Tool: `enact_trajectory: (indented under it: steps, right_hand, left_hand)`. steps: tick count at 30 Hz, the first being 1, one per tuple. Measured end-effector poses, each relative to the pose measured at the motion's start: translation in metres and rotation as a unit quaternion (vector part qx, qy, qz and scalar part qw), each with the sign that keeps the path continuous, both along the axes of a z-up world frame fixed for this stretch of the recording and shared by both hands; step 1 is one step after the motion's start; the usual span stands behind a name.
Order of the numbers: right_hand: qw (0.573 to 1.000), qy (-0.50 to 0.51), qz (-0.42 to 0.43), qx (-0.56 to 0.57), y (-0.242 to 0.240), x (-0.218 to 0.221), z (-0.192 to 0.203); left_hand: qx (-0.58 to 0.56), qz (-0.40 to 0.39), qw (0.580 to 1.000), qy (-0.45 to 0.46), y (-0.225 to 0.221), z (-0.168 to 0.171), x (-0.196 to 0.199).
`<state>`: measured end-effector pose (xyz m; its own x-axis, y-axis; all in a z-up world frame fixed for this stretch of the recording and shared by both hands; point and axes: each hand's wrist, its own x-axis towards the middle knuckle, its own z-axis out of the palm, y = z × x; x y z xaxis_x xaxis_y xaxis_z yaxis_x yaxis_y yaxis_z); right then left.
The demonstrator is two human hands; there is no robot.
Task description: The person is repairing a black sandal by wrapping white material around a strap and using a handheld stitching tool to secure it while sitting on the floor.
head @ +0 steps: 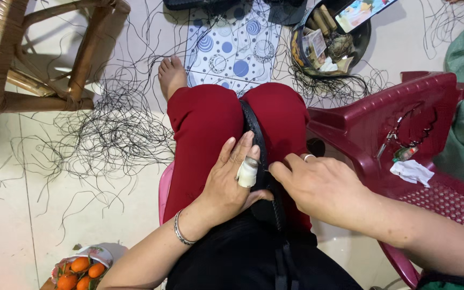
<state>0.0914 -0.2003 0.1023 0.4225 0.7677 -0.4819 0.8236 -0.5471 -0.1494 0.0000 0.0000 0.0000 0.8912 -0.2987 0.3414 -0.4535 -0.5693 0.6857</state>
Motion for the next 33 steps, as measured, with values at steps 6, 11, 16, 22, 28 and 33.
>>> enact_trajectory:
  steps: [6, 11, 16, 22, 28, 33]
  right_hand:
    - [0.997, 0.074, 0.010, 0.023, 0.033, 0.016, 0.002]
    - [0.979, 0.093, -0.092, 0.156, -0.002, 0.009, -0.014]
    - [0.914, 0.163, -0.234, 0.289, -0.058, 0.012, -0.022]
    - [0.717, 0.303, -0.454, 0.434, -0.107, 0.009, -0.052]
    - [0.716, 0.331, -0.417, 0.451, -0.088, 0.003, -0.047]
    - [0.705, 0.407, -0.423, 0.397, -0.074, -0.002, -0.049]
  left_hand:
    - [-0.047, 0.024, 0.998, -0.034, -0.005, -0.010, 0.005]
    - [-0.052, 0.022, 0.998, -0.021, -0.002, 0.005, 0.009]
    - [-0.222, 0.020, 0.970, 0.094, 0.002, 0.029, -0.001]
    - [-0.228, 0.146, 0.952, 0.144, 0.011, 0.061, -0.024]
    - [-0.325, -0.009, 0.921, 0.216, 0.036, 0.099, -0.033]
    - [-0.550, -0.131, 0.780, 0.270, 0.037, 0.103, -0.037]
